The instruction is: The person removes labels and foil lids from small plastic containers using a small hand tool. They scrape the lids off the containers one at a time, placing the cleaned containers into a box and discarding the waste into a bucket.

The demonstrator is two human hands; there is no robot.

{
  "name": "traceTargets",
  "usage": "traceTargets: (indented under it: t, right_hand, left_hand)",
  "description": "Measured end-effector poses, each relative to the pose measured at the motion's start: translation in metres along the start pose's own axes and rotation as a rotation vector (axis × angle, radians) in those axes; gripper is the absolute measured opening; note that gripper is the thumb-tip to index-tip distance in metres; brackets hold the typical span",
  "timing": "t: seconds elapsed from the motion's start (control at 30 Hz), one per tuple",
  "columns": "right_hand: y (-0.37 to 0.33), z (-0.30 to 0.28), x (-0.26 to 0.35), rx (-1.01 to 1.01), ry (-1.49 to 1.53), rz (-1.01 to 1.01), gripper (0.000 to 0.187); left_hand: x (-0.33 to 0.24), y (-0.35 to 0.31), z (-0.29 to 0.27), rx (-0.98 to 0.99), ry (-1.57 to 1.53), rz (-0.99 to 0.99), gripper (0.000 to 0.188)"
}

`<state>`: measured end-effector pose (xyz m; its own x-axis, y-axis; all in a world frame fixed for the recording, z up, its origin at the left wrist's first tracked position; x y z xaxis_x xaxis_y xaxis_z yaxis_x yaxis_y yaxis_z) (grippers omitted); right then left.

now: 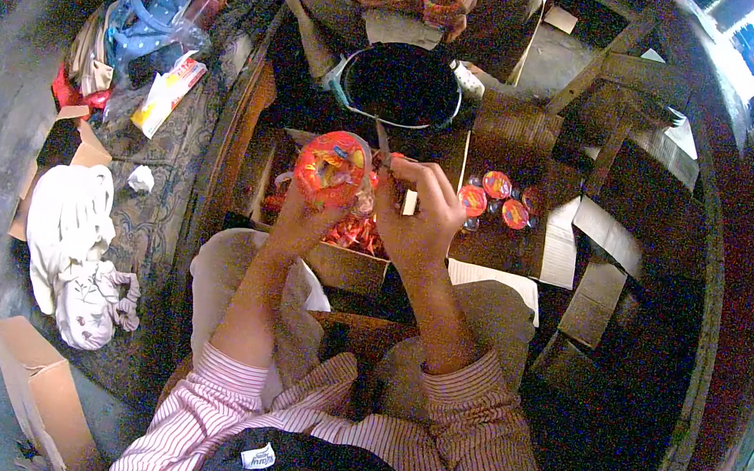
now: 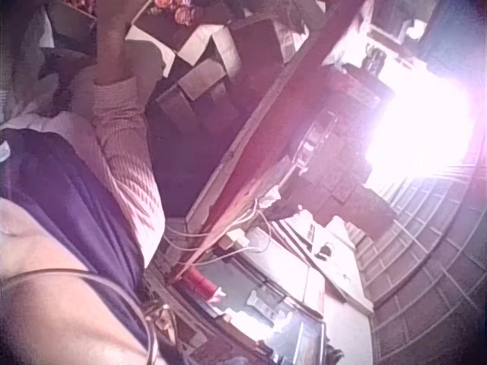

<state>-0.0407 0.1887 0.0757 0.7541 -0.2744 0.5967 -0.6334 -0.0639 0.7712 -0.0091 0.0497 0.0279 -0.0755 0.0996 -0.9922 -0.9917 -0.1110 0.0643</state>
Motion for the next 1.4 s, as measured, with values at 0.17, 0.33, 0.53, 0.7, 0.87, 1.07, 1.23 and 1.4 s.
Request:
traceTargets:
  t: [0.17,0.33,0.53,0.7,0.87,1.07,1.23,1.4]
  right_hand:
    - [-0.004,0.003,0.008,0.020,-0.039,-0.041,0.015]
    - [-0.005,0.006,0.008,0.001,-0.049,-0.077,0.015]
    - [-0.005,0.004,0.008,0.012,-0.020,-0.040,0.014]
    - [-0.006,0.002,0.006,-0.003,-0.054,-0.075,0.014]
    - [-0.005,0.002,0.006,0.002,-0.050,-0.057,0.011]
    - [0.001,-0.003,0.007,0.076,-0.028,-0.088,0.012]
    - [0.001,-0.003,0.006,0.103,-0.024,-0.099,0.013]
    - [0.001,-0.004,0.003,0.136,-0.024,-0.093,0.013]
  left_hand:
    - [-0.004,-0.002,-0.003,-0.005,0.042,-0.014,0.047]
    - [-0.005,0.000,-0.002,-0.006,0.039,-0.008,0.043]
    - [-0.004,0.002,-0.002,-0.038,0.149,0.079,0.040]
    - [0.000,0.003,0.000,0.027,0.161,0.067,0.043]
    - [0.006,0.002,-0.006,0.109,0.237,0.153,0.059]
    - [-0.004,-0.002,-0.001,0.141,0.101,-0.033,0.061]
    - [-0.003,-0.004,-0.003,0.161,0.023,-0.095,0.058]
    - [-0.009,-0.005,0.001,0.209,-0.132,-0.099,0.056]
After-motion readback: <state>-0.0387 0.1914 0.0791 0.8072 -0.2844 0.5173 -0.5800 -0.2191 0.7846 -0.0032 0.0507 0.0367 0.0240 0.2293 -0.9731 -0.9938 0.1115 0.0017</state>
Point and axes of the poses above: each hand's wrist, its own y-axis towards the middle knuckle, its own z-axis out of the palm, x = y × z, the point moved 3 cm from there along y, towards the middle knuckle, and after that the axes turned 8 degrees about -z, right-handed, at the moved point
